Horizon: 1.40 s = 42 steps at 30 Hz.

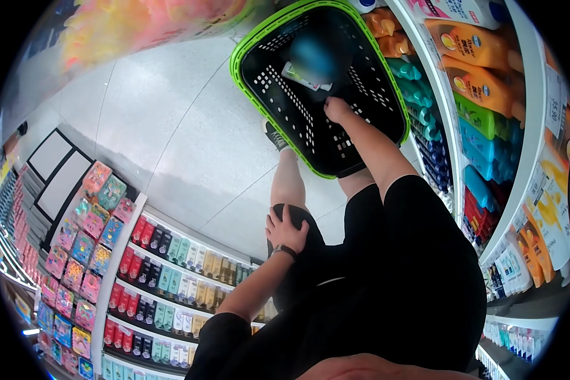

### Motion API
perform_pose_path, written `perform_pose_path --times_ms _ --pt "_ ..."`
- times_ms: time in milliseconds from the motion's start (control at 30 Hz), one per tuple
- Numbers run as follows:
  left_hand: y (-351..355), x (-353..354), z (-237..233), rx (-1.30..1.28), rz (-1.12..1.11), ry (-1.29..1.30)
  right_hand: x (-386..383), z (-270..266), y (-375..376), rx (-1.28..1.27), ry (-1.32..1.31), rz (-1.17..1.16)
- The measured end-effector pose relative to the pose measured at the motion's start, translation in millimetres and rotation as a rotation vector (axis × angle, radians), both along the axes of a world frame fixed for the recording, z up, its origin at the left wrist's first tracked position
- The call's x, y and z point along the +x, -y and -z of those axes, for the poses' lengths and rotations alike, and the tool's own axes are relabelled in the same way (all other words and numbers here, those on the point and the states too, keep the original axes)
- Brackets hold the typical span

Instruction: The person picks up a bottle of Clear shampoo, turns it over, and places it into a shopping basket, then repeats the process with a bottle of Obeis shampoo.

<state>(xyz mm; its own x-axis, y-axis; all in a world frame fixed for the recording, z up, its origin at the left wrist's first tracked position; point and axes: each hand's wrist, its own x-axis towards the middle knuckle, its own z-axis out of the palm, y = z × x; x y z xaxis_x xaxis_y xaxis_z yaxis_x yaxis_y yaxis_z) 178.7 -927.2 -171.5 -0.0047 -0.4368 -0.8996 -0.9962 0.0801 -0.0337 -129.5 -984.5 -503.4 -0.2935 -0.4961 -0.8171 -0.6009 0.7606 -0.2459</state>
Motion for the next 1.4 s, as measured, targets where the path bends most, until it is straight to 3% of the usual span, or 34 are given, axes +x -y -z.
perform_pose_path --times_ms 100,200,267,300,400,467,533,633,800,1000,1167,1300,1400 --pt "-3 -1 -3 0.002 0.009 0.024 -2 -30 32 -0.052 0.063 0.123" --pt "-2 -5 -3 -0.006 -0.016 0.009 3 -59 58 -0.117 0.102 0.092" --pt "-3 -6 -5 0.014 -0.025 0.004 11 -84 85 -0.344 -0.044 -0.047" --pt "-3 -7 -6 0.005 -0.027 -0.001 12 -126 114 -0.459 -0.078 -0.092" --pt "-6 -14 -6 0.021 -0.002 0.014 7 -170 195 -1.068 -0.251 -0.248" --pt "-10 -13 -7 0.015 -0.003 0.011 -3 -185 238 -1.140 -0.375 -0.389" --pt "-14 -8 -8 0.022 -0.010 0.013 -10 -163 259 -0.871 -0.518 -0.496" --pt "-11 -8 -6 0.017 -0.020 0.018 -23 -158 257 -0.686 -0.471 -0.588" --pt "-7 -4 -14 0.023 -0.050 0.038 -25 -196 251 -0.686 -0.485 -0.640" --pt "-9 22 -10 0.054 -0.132 -0.035 -30 -306 234 -0.632 -0.407 -0.681" --pt "-3 60 8 0.077 -0.263 -0.184 -8 -404 178 -0.842 -0.415 -0.584" --pt "34 61 -25 0.027 -0.335 -0.294 6 -491 116 -1.004 -0.410 -0.440" --pt "60 57 -61 -0.082 -0.508 -0.475 14 -546 64 -1.057 -0.390 -0.401"
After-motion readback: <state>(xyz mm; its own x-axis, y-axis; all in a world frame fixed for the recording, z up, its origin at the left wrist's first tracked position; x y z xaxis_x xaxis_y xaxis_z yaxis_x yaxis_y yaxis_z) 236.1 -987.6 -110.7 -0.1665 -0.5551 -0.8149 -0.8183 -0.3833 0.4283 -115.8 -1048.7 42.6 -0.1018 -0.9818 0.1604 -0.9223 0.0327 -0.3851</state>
